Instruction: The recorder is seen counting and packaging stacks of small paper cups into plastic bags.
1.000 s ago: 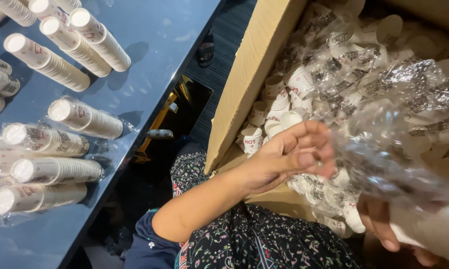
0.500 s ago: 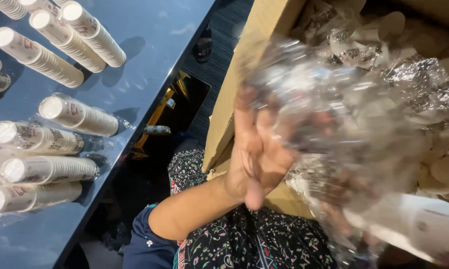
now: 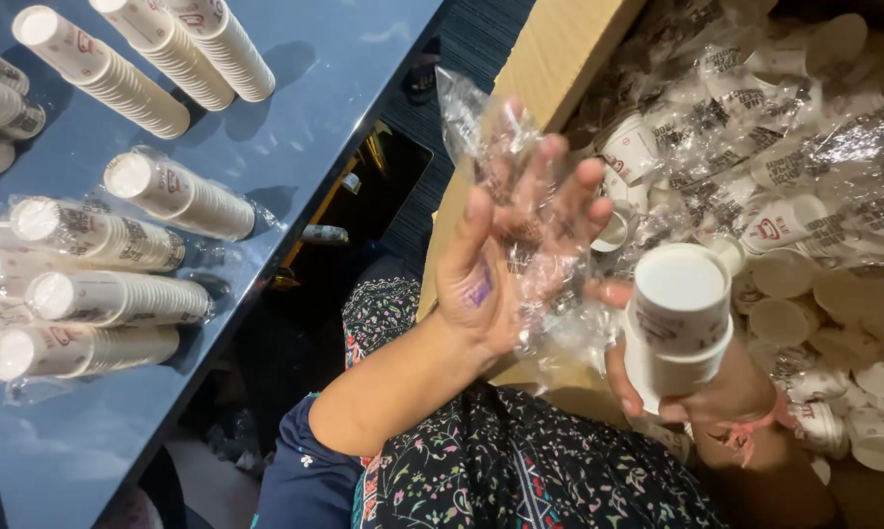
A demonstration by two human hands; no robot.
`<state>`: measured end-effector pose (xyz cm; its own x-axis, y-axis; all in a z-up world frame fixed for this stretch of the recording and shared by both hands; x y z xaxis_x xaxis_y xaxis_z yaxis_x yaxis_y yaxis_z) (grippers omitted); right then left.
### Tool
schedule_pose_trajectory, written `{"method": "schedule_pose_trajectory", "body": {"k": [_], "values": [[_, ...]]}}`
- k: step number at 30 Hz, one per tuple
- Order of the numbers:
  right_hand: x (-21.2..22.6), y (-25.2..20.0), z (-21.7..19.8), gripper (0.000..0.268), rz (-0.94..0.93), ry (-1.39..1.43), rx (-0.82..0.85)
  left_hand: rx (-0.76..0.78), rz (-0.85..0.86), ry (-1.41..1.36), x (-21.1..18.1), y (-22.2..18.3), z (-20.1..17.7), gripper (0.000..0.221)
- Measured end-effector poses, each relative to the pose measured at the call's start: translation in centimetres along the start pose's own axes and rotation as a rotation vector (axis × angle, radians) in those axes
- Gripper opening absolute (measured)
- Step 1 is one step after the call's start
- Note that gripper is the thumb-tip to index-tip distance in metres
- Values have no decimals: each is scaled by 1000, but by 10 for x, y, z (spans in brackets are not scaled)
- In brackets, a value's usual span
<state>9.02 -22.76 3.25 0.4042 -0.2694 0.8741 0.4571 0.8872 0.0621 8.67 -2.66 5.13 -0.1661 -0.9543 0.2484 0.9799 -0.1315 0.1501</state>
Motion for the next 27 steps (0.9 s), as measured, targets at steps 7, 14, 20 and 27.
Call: {"method": "schedule_pose_trajectory", "body": {"k": [7,14,20,27], "values": [[13,12,12,99,-64,158,-84,175,7,414,7,-4,36,96],[14,0,20,102,194,-61,-84,38,254,347,-4,-9,25,74],[56,20,49,78,37,-927,-90,28,430,366,-17,-14,33,76],[46,-15,21,81,77,-855,-176,114,418,425,-17,-18,30,75]]}}
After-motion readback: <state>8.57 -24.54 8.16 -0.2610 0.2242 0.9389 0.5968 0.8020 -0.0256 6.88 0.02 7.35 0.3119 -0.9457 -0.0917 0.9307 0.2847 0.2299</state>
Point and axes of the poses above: each hand's wrist, its own y-axis towards the middle knuckle, its own z-axis out of the palm, x = y × z, the point moved 5 cm from there along y, towards the middle knuckle, and after that the axes turned 1 degree about -x, right-handed, at the moved point
